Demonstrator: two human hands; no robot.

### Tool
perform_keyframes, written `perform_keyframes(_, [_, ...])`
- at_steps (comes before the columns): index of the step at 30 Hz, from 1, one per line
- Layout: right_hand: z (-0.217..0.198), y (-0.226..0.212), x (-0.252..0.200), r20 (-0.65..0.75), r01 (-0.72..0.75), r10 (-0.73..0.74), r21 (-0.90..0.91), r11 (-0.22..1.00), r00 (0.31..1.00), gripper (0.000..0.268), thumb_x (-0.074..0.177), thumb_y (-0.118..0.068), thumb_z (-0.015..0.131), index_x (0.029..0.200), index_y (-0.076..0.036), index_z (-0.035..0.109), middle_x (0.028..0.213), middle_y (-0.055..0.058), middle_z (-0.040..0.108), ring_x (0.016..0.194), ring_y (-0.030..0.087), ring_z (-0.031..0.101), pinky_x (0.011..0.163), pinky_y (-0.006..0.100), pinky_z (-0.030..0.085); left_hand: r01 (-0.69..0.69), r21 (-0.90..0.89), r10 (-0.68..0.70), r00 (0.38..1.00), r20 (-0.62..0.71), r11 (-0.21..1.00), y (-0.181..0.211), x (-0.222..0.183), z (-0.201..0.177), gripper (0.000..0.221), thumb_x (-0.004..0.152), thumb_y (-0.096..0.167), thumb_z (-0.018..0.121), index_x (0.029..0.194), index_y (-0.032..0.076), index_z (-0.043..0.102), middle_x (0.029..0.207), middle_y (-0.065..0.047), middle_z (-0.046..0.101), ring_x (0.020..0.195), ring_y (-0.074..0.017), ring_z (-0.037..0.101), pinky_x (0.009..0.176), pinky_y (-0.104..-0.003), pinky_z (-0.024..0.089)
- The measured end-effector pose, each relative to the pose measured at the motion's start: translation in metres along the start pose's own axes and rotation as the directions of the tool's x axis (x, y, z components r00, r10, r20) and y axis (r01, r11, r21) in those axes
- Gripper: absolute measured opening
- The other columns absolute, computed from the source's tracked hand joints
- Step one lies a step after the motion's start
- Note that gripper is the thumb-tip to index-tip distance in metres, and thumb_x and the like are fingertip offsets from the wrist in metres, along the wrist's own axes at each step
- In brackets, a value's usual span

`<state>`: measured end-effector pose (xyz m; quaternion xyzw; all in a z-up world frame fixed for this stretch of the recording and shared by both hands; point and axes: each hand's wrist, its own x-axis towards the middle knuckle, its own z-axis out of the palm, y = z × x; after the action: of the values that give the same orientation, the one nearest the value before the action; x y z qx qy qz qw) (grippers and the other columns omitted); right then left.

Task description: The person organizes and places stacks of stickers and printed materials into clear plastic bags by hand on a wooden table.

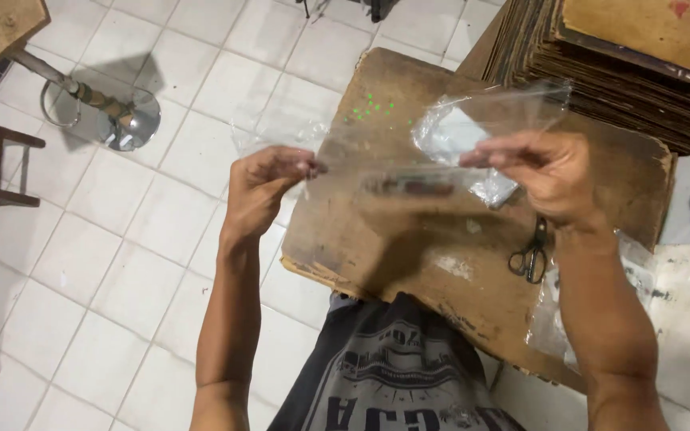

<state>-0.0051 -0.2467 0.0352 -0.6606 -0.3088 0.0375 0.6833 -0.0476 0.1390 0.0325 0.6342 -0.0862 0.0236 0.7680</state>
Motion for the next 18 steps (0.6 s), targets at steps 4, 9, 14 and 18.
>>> perform_keyframes(4, [-0.018, -0.012, -0.006, -0.093, 0.145, -0.154, -0.094, 0.985, 0.984, 0.02, 0.103, 0.004, 0.061, 0.117, -0.008, 0.07, 0.118, 0.01, 0.074, 0.106, 0.021, 0.078, 0.086, 0.022, 0.069, -0.076, 0.098, 0.077, 0.997, -0.004, 0.992, 0.002, 0.006, 0.006, 0.011, 0.097, 0.005, 0.069, 0.104, -0.002, 0.073, 0.103, -0.015, 0.075, 0.099, -0.0224, 0.075, 0.091, -0.031, 0.062])
perform_keyframes(9, [-0.019, -0.045, -0.016, -0.214, 0.064, -0.081, -0.084, 0.994, 0.973, 0.005, 0.104, -0.005, 0.072, 0.108, -0.009, 0.071, 0.112, 0.011, 0.074, 0.103, 0.026, 0.08, 0.092, 0.028, 0.073, -0.099, 0.054, 0.097, 0.995, 0.035, 0.994, 0.025, 0.009, 0.011, 0.015, 0.098, 0.003, 0.068, 0.109, -0.006, 0.071, 0.112, -0.019, 0.074, 0.104, -0.0283, 0.075, 0.093, -0.037, 0.067])
perform_keyframes(14, [-0.015, -0.025, -0.012, -0.245, -0.12, 0.124, 0.033, 0.992, 0.962, 0.01, 0.113, 0.011, 0.058, 0.11, 0.017, 0.065, 0.105, 0.032, 0.069, 0.095, 0.037, 0.078, 0.092, 0.032, 0.072, -0.036, 0.054, 0.027, 0.986, 0.166, 0.998, 0.016, 0.034, 0.012, 0.018, 0.099, 0.013, 0.067, 0.11, 0.0, 0.073, 0.107, -0.016, 0.076, 0.1, -0.0243, 0.076, 0.09, -0.03, 0.061])
perform_keyframes(18, [-0.015, 0.033, -0.011, -0.35, -0.171, 0.217, 0.155, 0.973, 0.911, 0.013, 0.101, 0.004, 0.062, 0.112, 0.004, 0.069, 0.104, 0.019, 0.075, 0.097, 0.022, 0.077, 0.087, 0.03, 0.065, 0.041, -0.023, -0.038, 0.995, 0.092, 0.999, -0.024, 0.048, 0.007, 0.018, 0.095, 0.0, 0.067, 0.113, -0.005, 0.072, 0.095, -0.017, 0.077, 0.09, -0.0162, 0.076, 0.084, -0.024, 0.061])
